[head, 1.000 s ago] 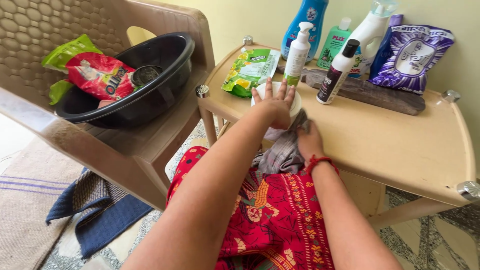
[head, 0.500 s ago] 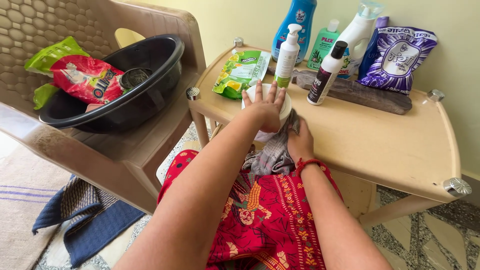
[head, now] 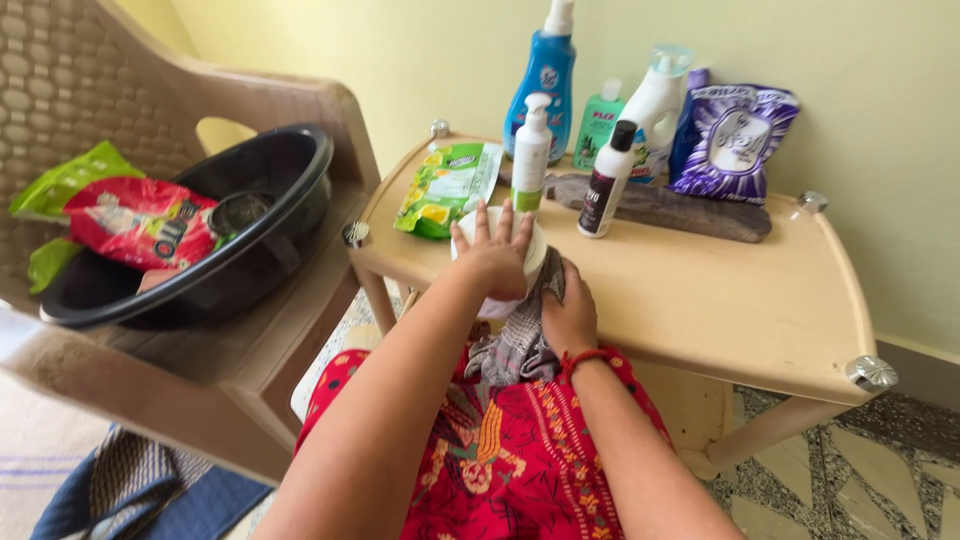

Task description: Cleaning and organizing various household cleaning products and a washbasin.

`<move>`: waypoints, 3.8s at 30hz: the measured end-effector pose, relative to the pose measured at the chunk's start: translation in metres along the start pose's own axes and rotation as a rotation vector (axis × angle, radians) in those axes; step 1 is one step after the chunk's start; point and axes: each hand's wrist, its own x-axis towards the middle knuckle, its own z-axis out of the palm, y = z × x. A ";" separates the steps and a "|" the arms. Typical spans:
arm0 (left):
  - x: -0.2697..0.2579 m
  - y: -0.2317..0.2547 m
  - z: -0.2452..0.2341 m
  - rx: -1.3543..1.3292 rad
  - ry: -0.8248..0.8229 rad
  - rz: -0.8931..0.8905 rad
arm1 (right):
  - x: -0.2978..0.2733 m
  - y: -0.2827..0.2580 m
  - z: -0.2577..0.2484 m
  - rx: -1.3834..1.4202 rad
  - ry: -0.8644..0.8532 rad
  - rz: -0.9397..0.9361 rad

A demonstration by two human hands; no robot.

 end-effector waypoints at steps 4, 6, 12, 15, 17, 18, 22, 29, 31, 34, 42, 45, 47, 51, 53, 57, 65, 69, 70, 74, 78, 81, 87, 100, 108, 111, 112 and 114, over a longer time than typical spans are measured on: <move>0.003 -0.003 0.006 -0.058 0.036 0.008 | -0.004 -0.019 -0.007 0.077 0.223 -0.304; 0.003 -0.005 0.009 -0.026 0.047 0.022 | 0.000 -0.007 -0.003 0.105 0.121 -0.245; -0.005 -0.006 -0.006 0.022 -0.071 0.043 | -0.001 0.016 0.008 0.065 -0.175 0.185; -0.016 0.000 -0.019 0.053 -0.126 0.017 | -0.003 0.024 0.011 0.335 -0.212 0.177; -0.001 -0.002 -0.005 0.077 -0.115 0.017 | -0.010 0.013 0.007 0.406 -0.217 0.230; 0.007 -0.003 0.002 0.092 -0.104 0.000 | -0.013 0.007 0.006 0.479 -0.239 0.277; -0.002 0.006 -0.002 0.158 -0.139 -0.025 | -0.016 0.022 0.022 0.528 -0.057 0.294; -0.026 0.002 0.001 0.144 -0.120 0.003 | -0.023 0.011 0.025 0.719 -0.003 0.309; -0.033 -0.001 0.003 0.118 -0.097 0.014 | -0.030 -0.012 0.011 0.698 0.042 0.161; -0.042 -0.004 0.008 0.095 -0.052 0.038 | -0.040 -0.038 -0.009 0.324 0.177 -0.265; -0.039 -0.003 0.006 0.079 -0.055 0.026 | -0.028 0.010 0.024 0.282 -0.075 0.135; -0.032 -0.008 0.012 0.087 -0.037 0.036 | -0.039 -0.026 0.002 0.161 0.118 -0.206; -0.031 -0.008 0.011 0.088 -0.037 0.040 | -0.041 -0.041 -0.009 0.150 0.105 -0.252; -0.033 -0.006 0.007 0.088 -0.059 0.038 | -0.032 -0.006 0.010 -0.009 0.006 -0.078; -0.032 -0.004 0.008 0.090 -0.052 0.027 | -0.030 -0.017 0.002 -0.061 -0.098 0.054; -0.036 0.005 -0.006 0.182 -0.141 -0.008 | -0.028 -0.028 -0.002 -0.051 -0.158 0.158; -0.002 0.009 -0.007 0.178 -0.201 -0.075 | -0.019 -0.004 0.010 0.152 -0.068 0.044; -0.004 0.011 -0.007 0.233 -0.209 -0.065 | -0.033 -0.055 -0.015 0.100 0.170 -0.202; -0.004 0.011 -0.005 0.232 -0.210 -0.065 | -0.033 -0.052 -0.014 0.100 0.169 -0.200; -0.008 0.009 -0.004 0.242 -0.209 -0.063 | -0.024 -0.024 -0.003 0.019 0.088 -0.207; -0.014 0.007 -0.003 0.181 -0.165 -0.037 | -0.019 -0.002 0.003 -0.066 -0.186 0.117; -0.019 0.005 -0.003 0.148 -0.157 -0.031 | -0.019 0.004 0.009 0.020 -0.041 -0.009; -0.019 0.002 -0.003 0.165 -0.143 -0.017 | -0.028 -0.032 -0.007 0.018 0.058 -0.183; 0.004 -0.015 0.011 -0.091 0.042 0.022 | -0.012 0.006 0.013 -0.139 -0.160 0.136; 0.013 0.009 0.015 0.131 0.143 -0.130 | -0.012 -0.011 0.006 -0.025 -0.137 0.183; 0.028 0.010 0.010 0.214 0.012 -0.113 | -0.010 0.001 0.012 0.022 -0.103 0.131; 0.024 0.010 0.006 0.214 0.009 -0.111 | -0.010 0.001 0.011 0.022 -0.104 0.134; 0.015 0.007 -0.003 0.257 -0.070 0.038 | -0.010 0.000 0.011 0.205 -0.026 0.200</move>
